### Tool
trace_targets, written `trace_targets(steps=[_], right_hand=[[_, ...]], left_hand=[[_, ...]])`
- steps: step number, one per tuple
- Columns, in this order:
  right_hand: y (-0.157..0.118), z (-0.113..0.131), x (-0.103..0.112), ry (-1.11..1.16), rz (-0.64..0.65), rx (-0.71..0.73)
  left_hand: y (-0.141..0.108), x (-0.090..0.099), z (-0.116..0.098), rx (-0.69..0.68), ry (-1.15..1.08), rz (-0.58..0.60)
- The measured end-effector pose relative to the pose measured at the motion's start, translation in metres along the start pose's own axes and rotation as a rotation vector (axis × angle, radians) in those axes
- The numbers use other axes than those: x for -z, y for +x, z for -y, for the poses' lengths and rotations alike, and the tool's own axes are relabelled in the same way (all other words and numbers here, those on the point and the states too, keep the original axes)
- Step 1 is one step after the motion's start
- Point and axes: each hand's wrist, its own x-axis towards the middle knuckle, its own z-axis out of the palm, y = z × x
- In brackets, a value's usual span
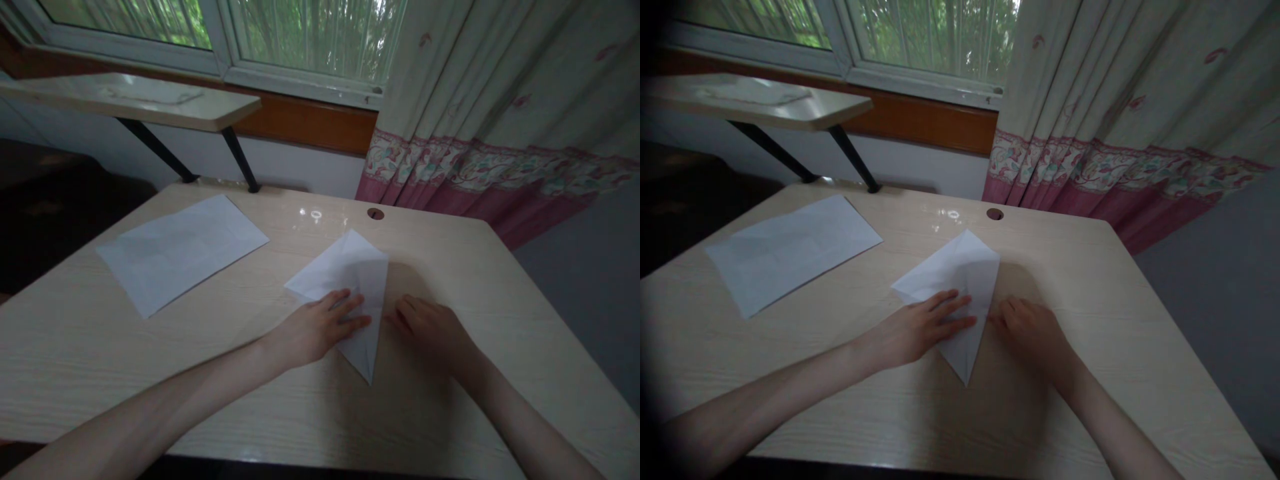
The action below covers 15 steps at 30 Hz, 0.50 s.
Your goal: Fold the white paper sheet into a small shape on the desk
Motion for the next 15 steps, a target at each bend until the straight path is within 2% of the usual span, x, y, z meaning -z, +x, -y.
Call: trace_targets(steps=[5, 9, 15], right_hand=[[0.013, -0.012, -0.011, -0.019, -0.011, 0.14], [0.009, -0.013, -0.015, 0.015, -0.052, 0.144], [0.01, -0.009, -0.011, 0.046, 0.025, 0.119]], left_hand=[[0.001, 0.001, -0.001, 0.014, -0.003, 0.017], [0.001, 0.003, -0.001, 0.024, -0.015, 0.028], [0.001, 0.006, -0.001, -0.011, -0.007, 0.025]])
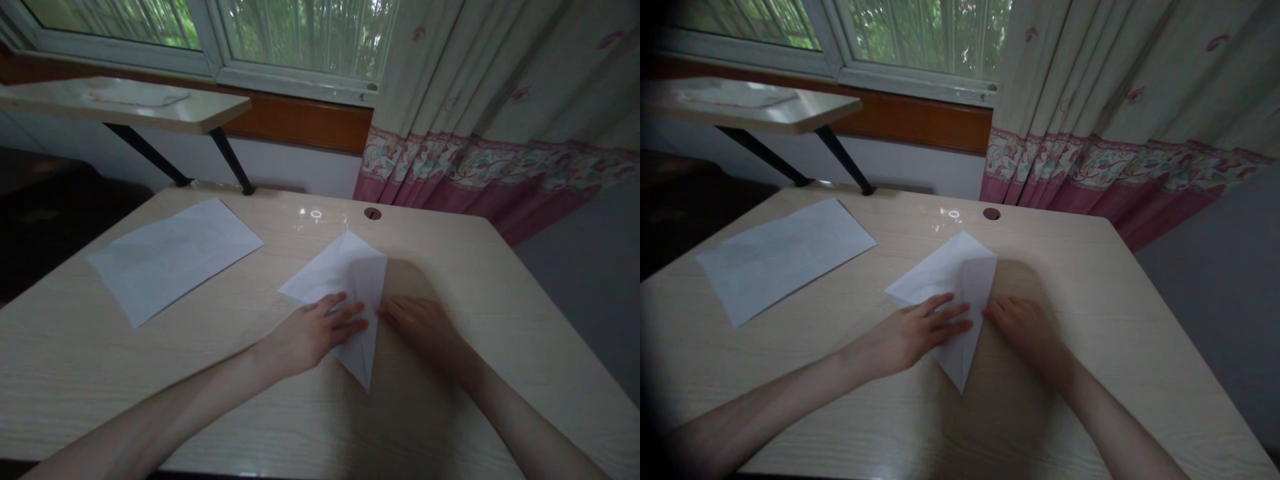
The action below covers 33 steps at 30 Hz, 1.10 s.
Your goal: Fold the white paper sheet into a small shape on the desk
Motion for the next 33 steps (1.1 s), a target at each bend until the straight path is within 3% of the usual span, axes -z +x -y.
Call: trace_targets(steps=[8, 17, 26, 33], right_hand=[[0.0, 0.005, 0.006, -0.023, 0.112, 0.04], [-0.01, 0.013, 0.003, 0.031, 0.049, 0.149], [-0.019, 0.027, 0.008, 0.065, 0.002, 0.279], [-0.026, 0.04, 0.007, 0.131, 0.071, 0.35]], left_hand=[[0.001, 0.004, -0.001, 0.001, 0.027, 0.048], [0.0, 0.003, 0.0, 0.005, -0.005, 0.027], [0.0, 0.005, -0.001, 0.026, 0.016, 0.08], [0.0, 0.004, -0.001, 0.023, 0.013, 0.059]])
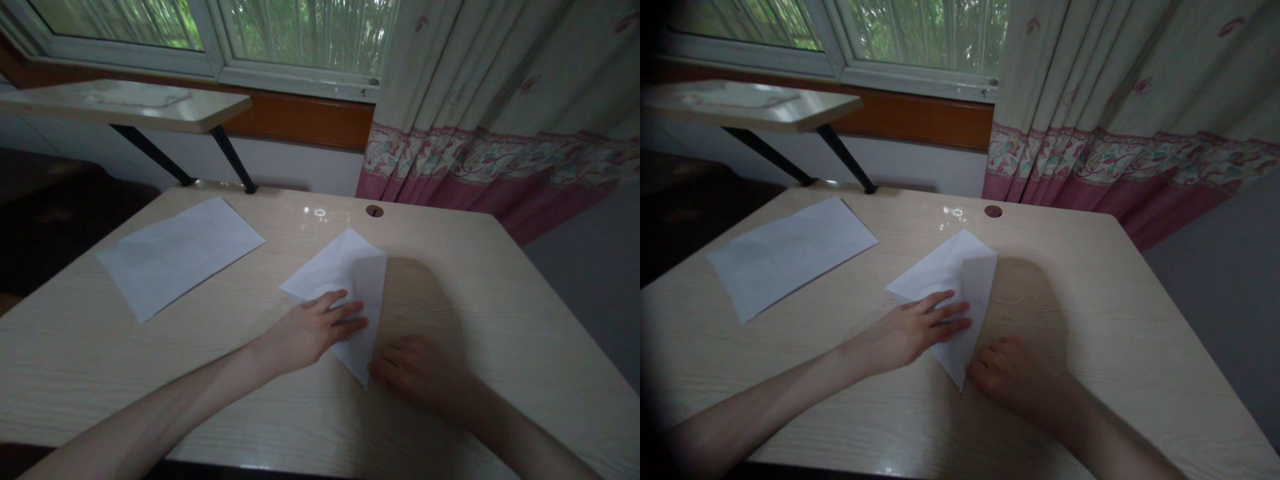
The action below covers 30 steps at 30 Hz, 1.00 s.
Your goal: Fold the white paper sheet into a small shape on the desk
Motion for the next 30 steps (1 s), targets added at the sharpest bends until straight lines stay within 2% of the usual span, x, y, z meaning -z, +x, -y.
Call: trace_targets(steps=[4, 8, 13, 16, 18, 22, 25, 30], right_hand=[[0.001, 0.008, 0.0, 0.042, 0.027, 0.047], [0.002, 0.011, -0.001, 0.079, -0.024, 0.056], [0.004, 0.002, 0.002, 0.38, -0.084, 0.029], [0.005, -0.012, -0.001, 0.492, -0.194, -0.032], [0.005, -0.023, -0.007, 0.446, -0.296, -0.095], [0.004, -0.041, -0.017, 0.229, -0.388, -0.22], [0.003, -0.049, -0.017, 0.081, -0.407, -0.291], [0.002, -0.053, -0.011, -0.061, -0.395, -0.317]], left_hand=[[0.001, 0.002, 0.0, -0.008, 0.005, 0.015], [0.0, 0.004, -0.001, -0.002, 0.017, 0.041], [0.001, 0.005, -0.001, 0.003, 0.021, 0.059], [0.001, 0.005, -0.001, 0.003, 0.027, 0.062], [0.001, 0.005, -0.001, -0.001, 0.026, 0.047], [0.0, 0.001, 0.0, -0.016, 0.02, -0.018], [0.0, 0.0, 0.001, -0.028, 0.014, -0.027], [0.0, 0.001, 0.001, -0.023, 0.01, -0.008]])
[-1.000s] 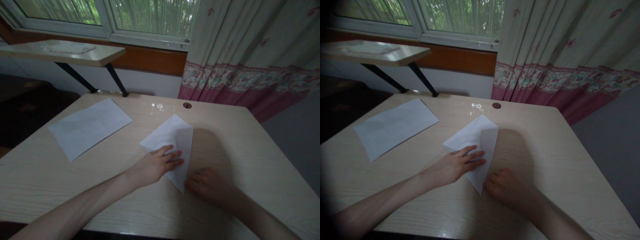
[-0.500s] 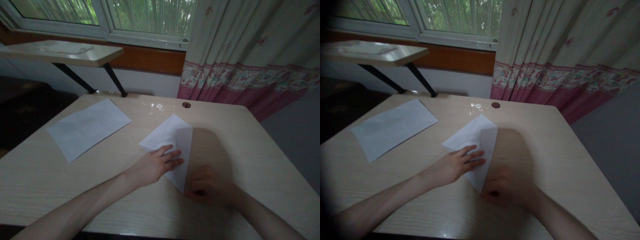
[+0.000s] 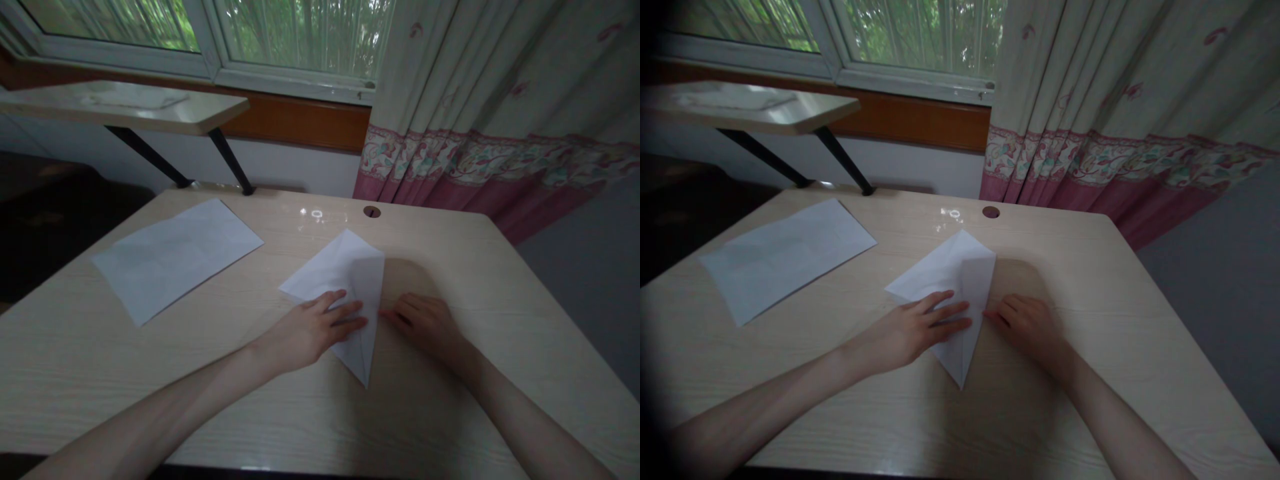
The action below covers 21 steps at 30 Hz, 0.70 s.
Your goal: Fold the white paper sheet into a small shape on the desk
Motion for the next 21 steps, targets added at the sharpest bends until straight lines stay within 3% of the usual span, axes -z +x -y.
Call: trace_targets(steps=[6, 21], right_hand=[[-0.0005, 0.0005, -0.0026, -0.048, 0.002, -0.006], [0.0049, -0.0024, -0.0002, 0.082, 0.115, -0.026]], left_hand=[[-0.0001, -0.0003, -0.0008, 0.0, -0.029, -0.035], [-0.0003, -0.0007, -0.0013, 0.001, -0.003, -0.018]])
